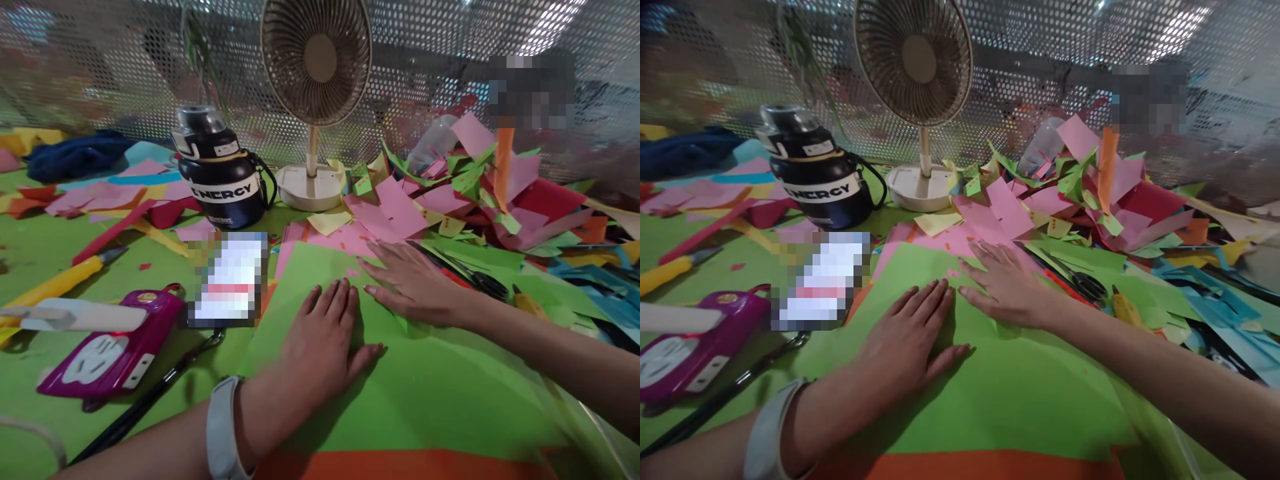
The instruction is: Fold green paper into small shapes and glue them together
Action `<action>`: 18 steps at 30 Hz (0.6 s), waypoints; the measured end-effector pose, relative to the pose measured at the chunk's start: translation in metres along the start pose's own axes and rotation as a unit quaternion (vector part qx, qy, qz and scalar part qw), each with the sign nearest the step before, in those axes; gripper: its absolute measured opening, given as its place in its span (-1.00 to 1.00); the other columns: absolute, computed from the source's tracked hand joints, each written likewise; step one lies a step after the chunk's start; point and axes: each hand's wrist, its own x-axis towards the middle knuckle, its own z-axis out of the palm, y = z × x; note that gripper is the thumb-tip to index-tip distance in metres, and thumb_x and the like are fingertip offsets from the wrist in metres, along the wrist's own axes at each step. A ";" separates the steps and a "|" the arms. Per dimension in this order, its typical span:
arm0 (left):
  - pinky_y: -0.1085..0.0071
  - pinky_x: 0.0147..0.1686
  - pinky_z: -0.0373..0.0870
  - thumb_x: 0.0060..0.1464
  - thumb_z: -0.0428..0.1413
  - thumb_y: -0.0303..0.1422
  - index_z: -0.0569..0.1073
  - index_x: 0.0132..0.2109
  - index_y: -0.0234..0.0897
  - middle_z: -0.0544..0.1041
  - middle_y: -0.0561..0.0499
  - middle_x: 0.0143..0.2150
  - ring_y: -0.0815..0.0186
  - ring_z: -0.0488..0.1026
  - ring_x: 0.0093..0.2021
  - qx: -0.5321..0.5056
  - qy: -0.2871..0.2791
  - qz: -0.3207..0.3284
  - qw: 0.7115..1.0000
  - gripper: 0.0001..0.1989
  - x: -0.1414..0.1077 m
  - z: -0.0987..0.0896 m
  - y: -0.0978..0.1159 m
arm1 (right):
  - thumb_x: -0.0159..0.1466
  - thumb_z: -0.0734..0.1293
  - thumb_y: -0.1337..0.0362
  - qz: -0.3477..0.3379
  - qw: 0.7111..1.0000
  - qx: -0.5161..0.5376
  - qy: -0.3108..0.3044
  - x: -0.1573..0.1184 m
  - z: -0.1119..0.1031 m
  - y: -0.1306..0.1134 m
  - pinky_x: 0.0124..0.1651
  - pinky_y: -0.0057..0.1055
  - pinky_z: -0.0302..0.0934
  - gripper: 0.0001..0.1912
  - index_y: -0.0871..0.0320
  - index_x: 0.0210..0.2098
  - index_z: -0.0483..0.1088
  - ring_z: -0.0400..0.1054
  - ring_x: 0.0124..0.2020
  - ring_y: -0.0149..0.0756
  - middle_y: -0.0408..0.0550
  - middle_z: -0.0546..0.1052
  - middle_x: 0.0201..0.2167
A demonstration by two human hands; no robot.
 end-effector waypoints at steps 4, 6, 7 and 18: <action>0.00 0.25 0.05 0.21 -0.25 0.08 0.16 0.29 -0.54 0.10 -0.33 0.34 -0.05 0.05 0.33 0.005 0.003 0.009 1.000 -0.20 0.000 -0.001 0.000 | 0.32 0.04 -0.15 -0.009 1.000 0.017 0.000 0.002 0.002 0.000 0.31 0.16 -0.31 -0.31 0.08 0.30 0.12 -0.22 0.37 0.09 0.10 -0.03 0.37; 0.00 0.24 0.07 0.20 -0.23 0.08 0.18 0.29 -0.51 0.12 -0.32 0.34 -0.06 0.09 0.32 0.012 0.006 0.008 1.000 -0.22 0.000 -0.001 0.000 | 0.31 0.03 -0.17 -0.012 1.000 0.024 -0.007 0.005 0.001 0.001 0.30 0.19 -0.31 -0.33 0.02 0.28 0.16 -0.21 0.37 0.09 0.08 0.00 0.37; 0.00 0.23 0.09 0.20 -0.22 0.08 0.18 0.29 -0.50 0.13 -0.32 0.34 -0.06 0.10 0.31 0.016 0.006 0.008 1.000 -0.22 0.000 -0.002 0.000 | 0.31 0.04 -0.17 -0.012 0.999 0.030 -0.012 0.007 0.000 0.002 0.30 0.19 -0.31 -0.34 0.00 0.27 0.17 -0.21 0.37 0.09 0.06 0.01 0.36; 0.00 0.22 0.13 0.21 -0.18 0.06 0.17 0.29 -0.54 0.12 -0.35 0.33 -0.08 0.14 0.29 0.032 0.001 0.015 0.999 -0.22 0.000 -0.005 -0.002 | 0.37 -0.02 -0.03 0.036 0.917 0.398 0.019 -0.030 -0.033 0.030 0.32 0.11 -0.24 -0.44 0.02 0.19 0.29 -0.13 0.36 -0.06 -0.12 0.03 0.36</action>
